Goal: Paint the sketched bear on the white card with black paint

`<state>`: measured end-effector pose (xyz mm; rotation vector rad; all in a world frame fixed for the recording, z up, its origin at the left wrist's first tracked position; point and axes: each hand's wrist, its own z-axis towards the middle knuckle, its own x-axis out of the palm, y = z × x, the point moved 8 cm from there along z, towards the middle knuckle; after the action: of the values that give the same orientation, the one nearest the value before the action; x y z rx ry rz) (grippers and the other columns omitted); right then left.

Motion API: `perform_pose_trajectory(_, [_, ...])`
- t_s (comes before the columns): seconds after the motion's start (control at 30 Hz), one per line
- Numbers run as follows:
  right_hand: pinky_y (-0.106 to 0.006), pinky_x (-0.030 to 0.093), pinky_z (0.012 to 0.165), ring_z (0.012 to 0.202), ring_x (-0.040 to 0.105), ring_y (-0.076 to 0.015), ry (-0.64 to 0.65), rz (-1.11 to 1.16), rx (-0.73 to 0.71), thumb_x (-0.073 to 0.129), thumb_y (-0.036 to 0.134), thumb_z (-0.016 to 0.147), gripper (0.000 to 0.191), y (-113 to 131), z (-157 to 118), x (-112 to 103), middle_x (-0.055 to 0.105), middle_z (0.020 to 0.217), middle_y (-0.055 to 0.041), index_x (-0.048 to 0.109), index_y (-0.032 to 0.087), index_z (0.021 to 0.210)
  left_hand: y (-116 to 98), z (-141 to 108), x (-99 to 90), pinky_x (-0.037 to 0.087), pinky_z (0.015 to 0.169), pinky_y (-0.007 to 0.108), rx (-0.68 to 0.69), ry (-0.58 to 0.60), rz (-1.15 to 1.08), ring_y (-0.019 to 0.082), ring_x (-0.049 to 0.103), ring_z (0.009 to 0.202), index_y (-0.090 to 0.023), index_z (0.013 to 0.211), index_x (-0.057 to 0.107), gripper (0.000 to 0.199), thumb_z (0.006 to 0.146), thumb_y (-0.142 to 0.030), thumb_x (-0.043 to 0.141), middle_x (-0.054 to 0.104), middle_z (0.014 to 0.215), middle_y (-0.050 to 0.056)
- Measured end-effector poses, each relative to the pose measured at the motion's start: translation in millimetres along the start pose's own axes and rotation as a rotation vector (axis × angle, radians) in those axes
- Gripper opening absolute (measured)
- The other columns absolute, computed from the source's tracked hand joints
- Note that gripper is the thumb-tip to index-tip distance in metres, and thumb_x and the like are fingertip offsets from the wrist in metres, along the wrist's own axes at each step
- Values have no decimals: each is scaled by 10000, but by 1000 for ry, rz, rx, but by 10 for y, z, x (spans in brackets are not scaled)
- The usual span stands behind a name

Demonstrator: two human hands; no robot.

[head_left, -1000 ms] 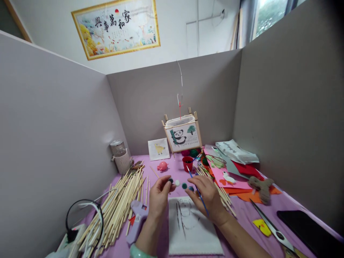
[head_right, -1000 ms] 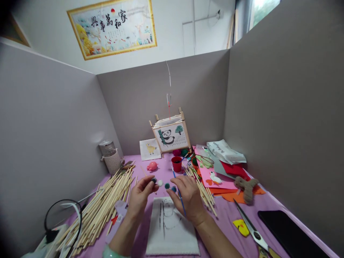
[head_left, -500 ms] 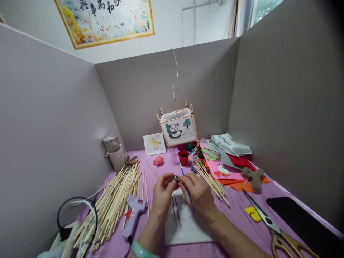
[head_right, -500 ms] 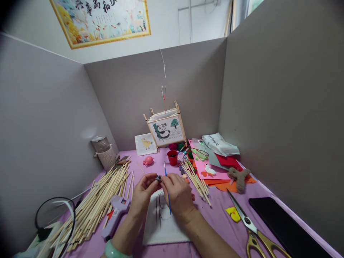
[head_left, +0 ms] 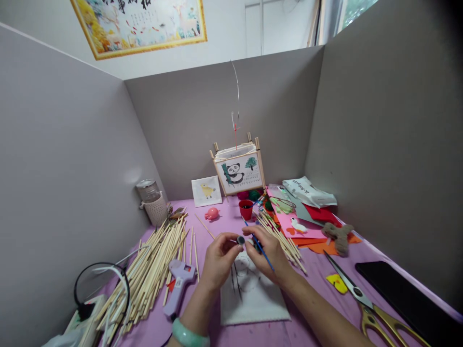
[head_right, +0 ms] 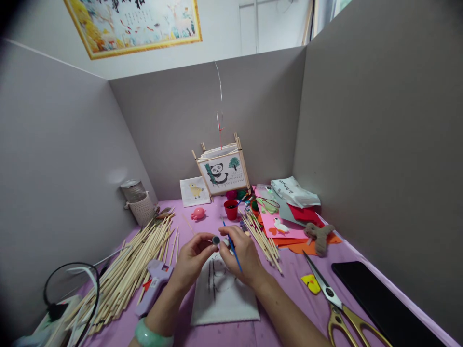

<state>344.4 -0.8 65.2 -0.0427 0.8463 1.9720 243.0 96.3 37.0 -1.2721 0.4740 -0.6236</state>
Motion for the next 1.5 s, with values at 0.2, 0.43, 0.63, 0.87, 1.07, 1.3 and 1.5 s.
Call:
perform_pose_trajectory(0.2, [-300,518,746,824,653,-174,64,30,-29,514,136,864,201,7,-16,89,684,895,-59,655,196,995,186,-6,5,534,711,304,-133,-58,-224,133,631,651,-140,776,597,350,617,-370,808,652,698,1])
perform_pose_trajectory(0.43, [-291,529,731,806,663,-174,60,-40,-76,516,153,879,202,-32,-59,146,696,876,-76,674,173,1003,240,-34,17,546,701,299,-177,-124,-310,143,651,689,-130,945,647,499,553,-365,848,685,785,32])
perform_pose_trajectory(0.63, [-284,515,705,776,654,-176,47,-173,-90,488,148,886,192,8,-80,131,685,847,-74,665,175,955,229,-43,29,551,660,323,-215,-132,-220,173,656,660,-117,882,708,488,521,-418,841,720,803,78])
perform_pose_trajectory(0.87, [-258,471,627,681,631,-162,63,-292,-117,458,99,856,192,-2,-127,205,667,752,-53,634,172,878,232,-47,27,550,702,299,-141,-142,-75,198,670,747,-128,863,731,356,601,-363,788,738,836,86])
perform_pose_trajectory(1.07, [-255,452,614,651,618,-156,51,-280,-83,451,94,852,192,-40,-137,224,660,715,-44,622,175,817,228,-60,45,545,714,296,-126,-152,-95,192,660,765,-127,847,730,323,621,-353,778,733,834,84])
perform_pose_trajectory(1.3, [-252,451,604,641,624,-157,33,-268,-80,450,97,852,192,-24,-129,205,671,713,-42,615,181,801,223,-67,63,545,723,302,-119,-148,-108,188,657,753,-126,836,728,327,617,-364,783,728,818,81])
perform_pose_trajectory(1.5, [-253,476,628,665,641,-157,46,-207,-39,452,116,874,192,-51,-120,206,683,727,-43,624,181,818,212,-54,50,547,693,290,-112,-150,-96,188,663,745,-137,840,726,335,610,-373,785,729,820,77])
